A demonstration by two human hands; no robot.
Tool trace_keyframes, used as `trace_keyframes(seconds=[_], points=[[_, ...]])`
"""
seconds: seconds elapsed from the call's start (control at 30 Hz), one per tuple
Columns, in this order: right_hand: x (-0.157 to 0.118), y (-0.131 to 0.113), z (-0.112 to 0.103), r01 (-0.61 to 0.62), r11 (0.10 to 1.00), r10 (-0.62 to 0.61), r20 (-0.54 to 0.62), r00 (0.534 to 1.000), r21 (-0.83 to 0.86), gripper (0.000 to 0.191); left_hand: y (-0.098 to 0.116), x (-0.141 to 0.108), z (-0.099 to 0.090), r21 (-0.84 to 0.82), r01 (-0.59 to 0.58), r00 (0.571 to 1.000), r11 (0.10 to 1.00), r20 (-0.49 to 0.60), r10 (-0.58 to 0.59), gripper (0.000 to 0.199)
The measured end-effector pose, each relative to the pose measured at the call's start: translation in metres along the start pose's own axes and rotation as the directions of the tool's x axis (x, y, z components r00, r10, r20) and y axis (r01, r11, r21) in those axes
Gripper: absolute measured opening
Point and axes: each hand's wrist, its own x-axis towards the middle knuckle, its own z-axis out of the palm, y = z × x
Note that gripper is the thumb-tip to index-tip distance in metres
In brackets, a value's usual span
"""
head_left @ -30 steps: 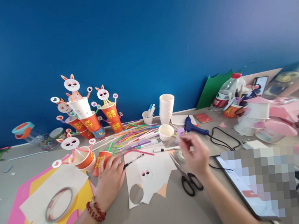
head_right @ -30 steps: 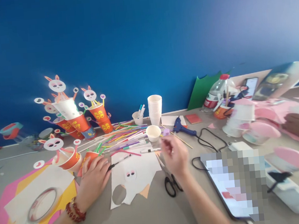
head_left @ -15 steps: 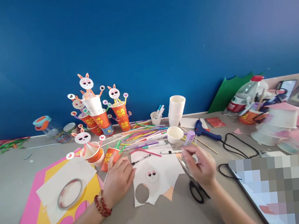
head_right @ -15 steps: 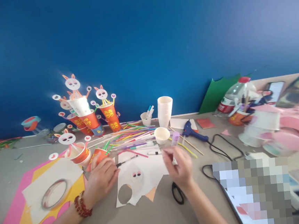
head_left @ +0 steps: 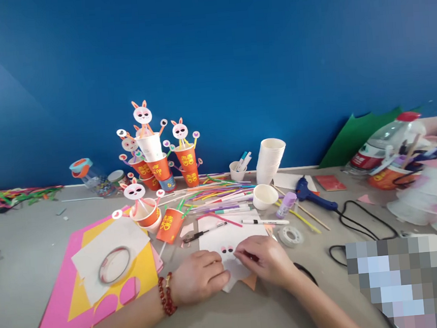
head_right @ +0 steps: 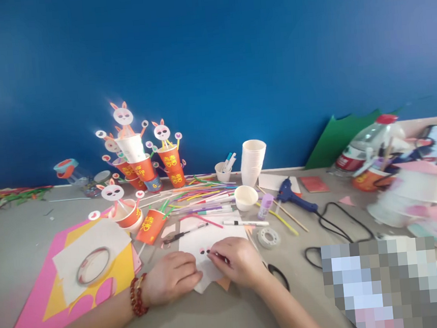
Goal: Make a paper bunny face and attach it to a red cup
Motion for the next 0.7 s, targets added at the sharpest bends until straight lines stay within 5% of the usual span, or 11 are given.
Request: trace_keyframes(seconds=[0.2,0.5,0.63,0.7], points=[[-0.001,-0.005,0.001,-0.007,0.997,0.011,0.059,0.998,-0.071,0.022,0.005,0.006,-0.008,-0.044,0.047,0.999,0.998,-0.015,-0.047,0.014],[-0.003,-0.006,0.007,-0.006,0.99,0.022,0.116,0.993,-0.142,0.02,0.017,0.025,-0.023,-0.073,-0.029,0.999,0.997,-0.023,0.028,0.021],[-0.003,-0.006,0.007,-0.017,0.987,0.039,0.136,0.99,-0.161,0.016,-0.002,0.022,-0.017,-0.105,0.086,0.994,0.991,-0.059,-0.093,0.021],[-0.002,-0.008,0.007,-0.018,0.985,0.044,0.149,0.988,-0.169,0.015,-0.02,0.024,-0.016,-0.137,0.271,0.954,0.953,-0.095,-0.284,0.023]])
